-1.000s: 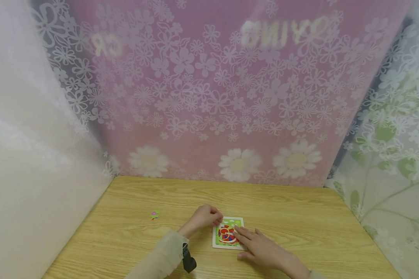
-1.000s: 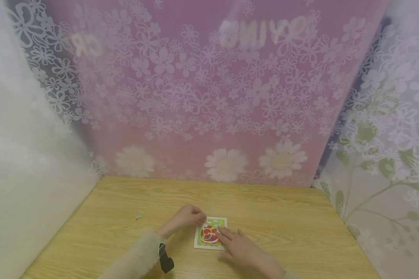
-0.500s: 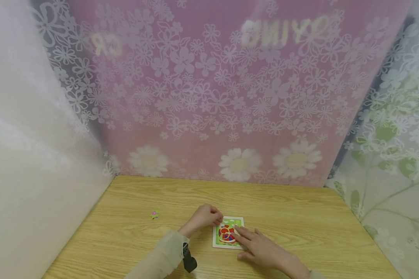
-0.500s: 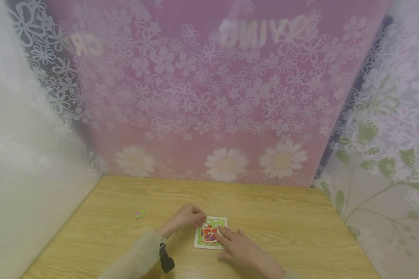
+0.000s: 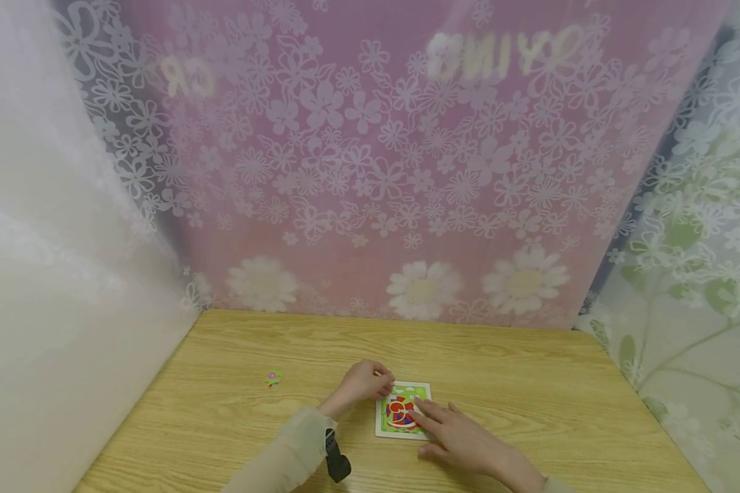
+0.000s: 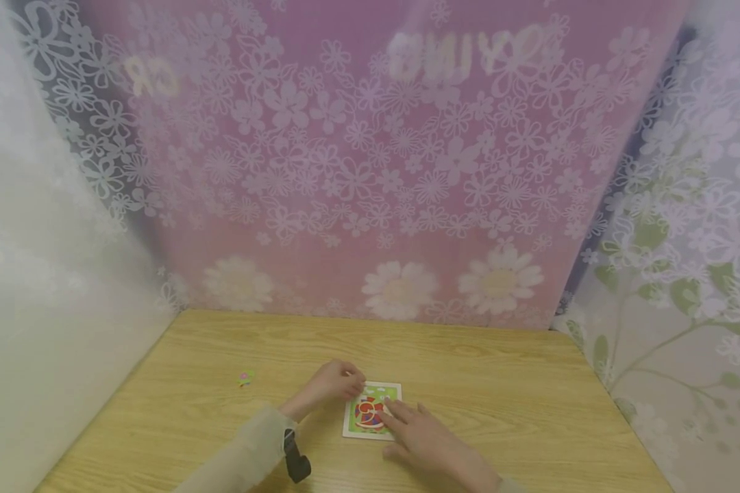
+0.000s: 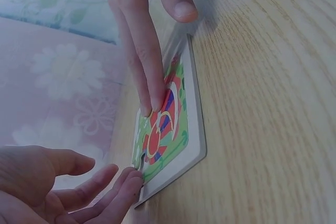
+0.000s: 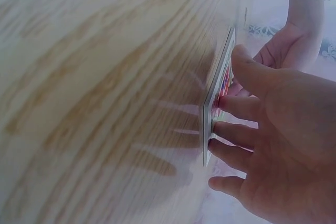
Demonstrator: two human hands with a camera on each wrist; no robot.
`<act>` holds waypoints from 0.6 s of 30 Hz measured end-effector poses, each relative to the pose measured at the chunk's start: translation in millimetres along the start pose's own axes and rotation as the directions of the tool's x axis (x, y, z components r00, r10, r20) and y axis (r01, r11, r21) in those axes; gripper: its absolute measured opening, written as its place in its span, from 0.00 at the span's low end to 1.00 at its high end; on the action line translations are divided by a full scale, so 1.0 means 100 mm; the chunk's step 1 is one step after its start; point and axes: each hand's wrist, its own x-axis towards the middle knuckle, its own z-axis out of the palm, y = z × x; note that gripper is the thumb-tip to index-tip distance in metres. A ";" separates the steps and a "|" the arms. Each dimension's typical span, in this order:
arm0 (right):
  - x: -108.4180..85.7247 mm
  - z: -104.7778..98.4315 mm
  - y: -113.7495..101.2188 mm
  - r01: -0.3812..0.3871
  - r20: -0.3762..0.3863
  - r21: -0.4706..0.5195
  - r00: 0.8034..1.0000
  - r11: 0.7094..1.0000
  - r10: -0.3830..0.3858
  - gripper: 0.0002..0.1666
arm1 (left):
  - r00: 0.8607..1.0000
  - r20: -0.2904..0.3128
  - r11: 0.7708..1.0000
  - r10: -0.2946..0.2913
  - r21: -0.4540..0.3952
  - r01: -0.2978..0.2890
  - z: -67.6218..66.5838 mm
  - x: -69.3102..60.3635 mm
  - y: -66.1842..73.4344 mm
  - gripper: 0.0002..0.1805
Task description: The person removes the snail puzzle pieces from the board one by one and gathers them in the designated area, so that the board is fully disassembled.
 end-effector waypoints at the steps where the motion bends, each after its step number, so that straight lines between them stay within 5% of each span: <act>1: 0.00 0.00 0.00 -0.005 0.004 0.004 1.000 1.000 0.005 0.40 | 1.000 -0.003 1.000 -0.002 -0.001 0.002 0.00 0.00 0.00 0.11; 18: 0.02 0.02 0.00 -0.024 0.012 -0.001 1.000 1.000 0.024 0.41 | 1.000 -0.010 0.999 -0.004 0.042 0.004 0.02 0.03 -0.02 0.11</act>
